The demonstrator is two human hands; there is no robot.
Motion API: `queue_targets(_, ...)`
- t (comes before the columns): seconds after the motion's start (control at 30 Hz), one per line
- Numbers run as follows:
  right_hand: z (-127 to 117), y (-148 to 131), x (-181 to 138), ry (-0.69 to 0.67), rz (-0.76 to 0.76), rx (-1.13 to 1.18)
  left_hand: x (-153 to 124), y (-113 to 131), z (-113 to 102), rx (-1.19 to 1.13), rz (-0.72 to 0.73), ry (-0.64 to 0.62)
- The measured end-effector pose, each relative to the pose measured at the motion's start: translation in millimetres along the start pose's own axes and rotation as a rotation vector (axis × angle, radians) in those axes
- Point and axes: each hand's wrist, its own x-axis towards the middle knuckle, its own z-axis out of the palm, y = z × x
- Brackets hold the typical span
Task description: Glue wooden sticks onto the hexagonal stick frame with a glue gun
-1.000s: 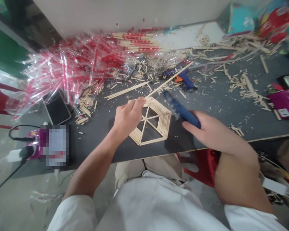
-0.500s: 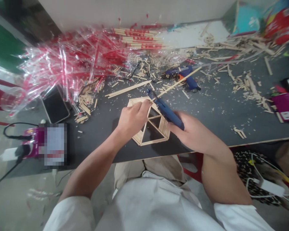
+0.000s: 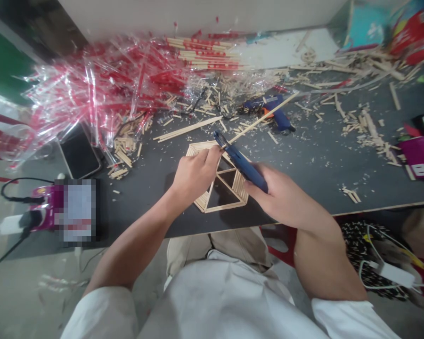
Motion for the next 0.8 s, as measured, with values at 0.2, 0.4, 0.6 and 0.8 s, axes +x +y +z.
queue_targets(0.2, -1.3, -2.6, 0.3, -0.011, 0.005, 0.004, -0.5, -0.8, 1.4, -0.002, -0.006, -0.006)
queue_targets(0.4, -3.7, -3.3, 0.2, -0.010, 0.039, 0.035, -0.9, 0.1, -0.3, 0.005, 0.006, 0.000)
queue_targets(0.6, -1.0, -2.2, -0.7, 0.014, -0.006, 0.021, -1.1, -0.7, 0.0, 0.037, 0.014, -0.010)
queue_targets(0.8, -1.2, -5.1, -1.7, -0.020, 0.008, -0.017, -1.2, -1.1, -0.1, 0.005, -0.013, -0.035)
